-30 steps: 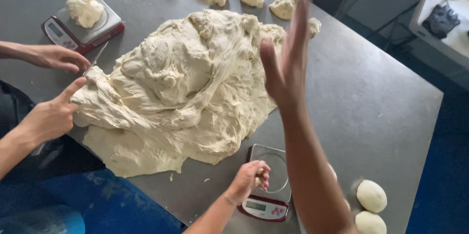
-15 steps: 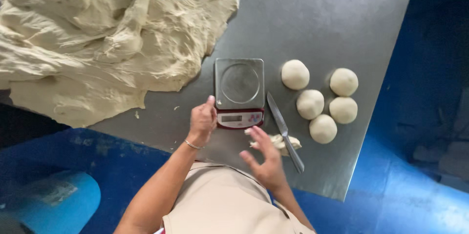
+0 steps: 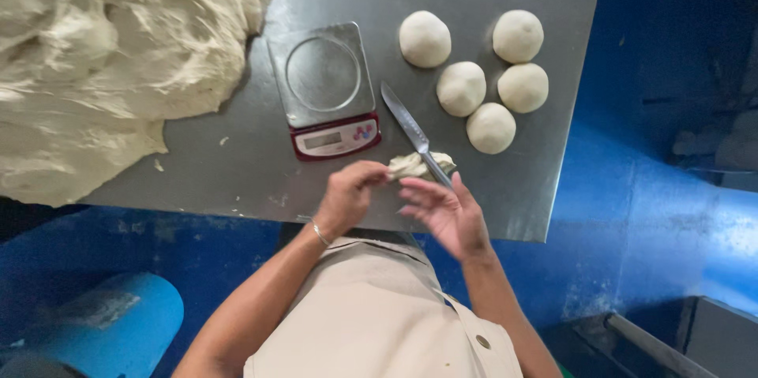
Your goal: The person portions dough by hand and using a knife, weighs the pieces on a digital scale, and rolls them into rounds on a metal table.
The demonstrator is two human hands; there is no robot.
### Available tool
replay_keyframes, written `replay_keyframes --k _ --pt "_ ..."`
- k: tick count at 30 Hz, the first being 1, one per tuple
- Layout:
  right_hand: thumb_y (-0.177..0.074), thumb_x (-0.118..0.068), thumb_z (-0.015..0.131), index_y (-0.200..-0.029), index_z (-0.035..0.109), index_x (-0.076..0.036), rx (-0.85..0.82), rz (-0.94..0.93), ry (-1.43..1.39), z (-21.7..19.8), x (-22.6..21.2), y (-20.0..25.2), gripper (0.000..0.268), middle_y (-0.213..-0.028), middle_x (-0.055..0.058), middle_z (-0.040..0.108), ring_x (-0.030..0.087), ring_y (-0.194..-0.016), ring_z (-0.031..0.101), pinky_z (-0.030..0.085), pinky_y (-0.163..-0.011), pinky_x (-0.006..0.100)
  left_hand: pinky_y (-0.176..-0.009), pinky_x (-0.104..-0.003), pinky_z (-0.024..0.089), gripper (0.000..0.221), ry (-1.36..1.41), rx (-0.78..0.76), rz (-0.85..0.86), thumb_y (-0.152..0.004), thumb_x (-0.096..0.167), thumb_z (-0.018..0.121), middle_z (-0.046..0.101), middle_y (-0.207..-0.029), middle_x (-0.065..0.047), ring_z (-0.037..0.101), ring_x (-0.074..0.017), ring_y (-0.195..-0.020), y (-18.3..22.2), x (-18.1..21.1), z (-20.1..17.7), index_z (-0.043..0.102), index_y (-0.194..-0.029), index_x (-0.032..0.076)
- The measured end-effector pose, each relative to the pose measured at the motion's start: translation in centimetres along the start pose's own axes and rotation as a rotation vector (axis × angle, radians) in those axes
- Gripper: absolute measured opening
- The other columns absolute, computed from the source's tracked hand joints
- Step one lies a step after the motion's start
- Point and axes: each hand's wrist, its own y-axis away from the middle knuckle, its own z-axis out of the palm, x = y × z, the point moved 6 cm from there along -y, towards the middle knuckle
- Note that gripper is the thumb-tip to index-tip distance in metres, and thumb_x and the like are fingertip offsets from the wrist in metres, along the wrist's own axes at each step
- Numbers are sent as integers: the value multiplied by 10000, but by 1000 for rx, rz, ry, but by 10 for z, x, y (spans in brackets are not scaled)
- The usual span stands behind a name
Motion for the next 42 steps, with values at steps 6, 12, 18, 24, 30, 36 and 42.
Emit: replay_keyframes --k 6,12,18,24,30,36,42 --pt "-782 -278 834 -1261 617 -7 412 -537 1615 -63 -45 -14 591 -1058 244 684 384 -958 680 551 -842 434 -1166 -454 438 501 -427 6 213 -952 67 617 505 -1536 -214 529 -364 -1403 -5 -23 53 518 -1440 16" --pt "-818 -110 742 -1172 656 -24 441 -459 1433 -72 -53 -3 374 -851 168 710 252 -746 706 561 -679 375 -1191 -580 237 927 -581 94 292 -835 489 748 310 -1546 -294 344 -457 -1426 -37 -32 100 347 -1510 -4" --pt "-934 -67 668 -991 659 1 318 -507 1123 -57 -77 42 89 -707 37 616 114 -645 561 470 -586 281 -1121 -476 444 530 -653 -47 476 -858 302 815 583 -1382 -143 586 -330 -1281 -55 -36 134 646 -1344 177" --pt "-923 59 556 -998 601 20 -31 -495 596 -48 -99 12 95 -783 70 594 138 -669 576 496 -622 302 -902 -440 594 328 -337 709 279 -778 98 778 680 -1082 -143 703 -327 -1014 -17 22 4 694 -1092 52" --pt "-924 42 507 -984 572 0 19 -345 556 -45 -95 -9 98 -688 62 549 137 -567 541 488 -556 311 -938 -467 506 401 -928 701 56 -840 -2 683 634 -1226 -172 596 -372 -1114 -25 24 -116 723 -1236 49" --pt "-909 0 567 -933 611 8 102 -334 870 -12 -87 -2 51 -671 32 574 96 -543 541 452 -478 278 -921 -451 531 163 -1001 353 -161 -840 26 670 693 -1053 -123 634 -339 -1051 -25 3 -139 780 -949 78" --pt "-898 -57 609 -1015 656 -36 40 -267 1133 33 -58 -31 128 -572 -4 570 63 -494 538 455 -457 255 -890 -379 583 240 10 643 -33 -864 -2 570 715 -1094 -124 684 -271 -1001 -5 12 -166 742 -1031 -6"
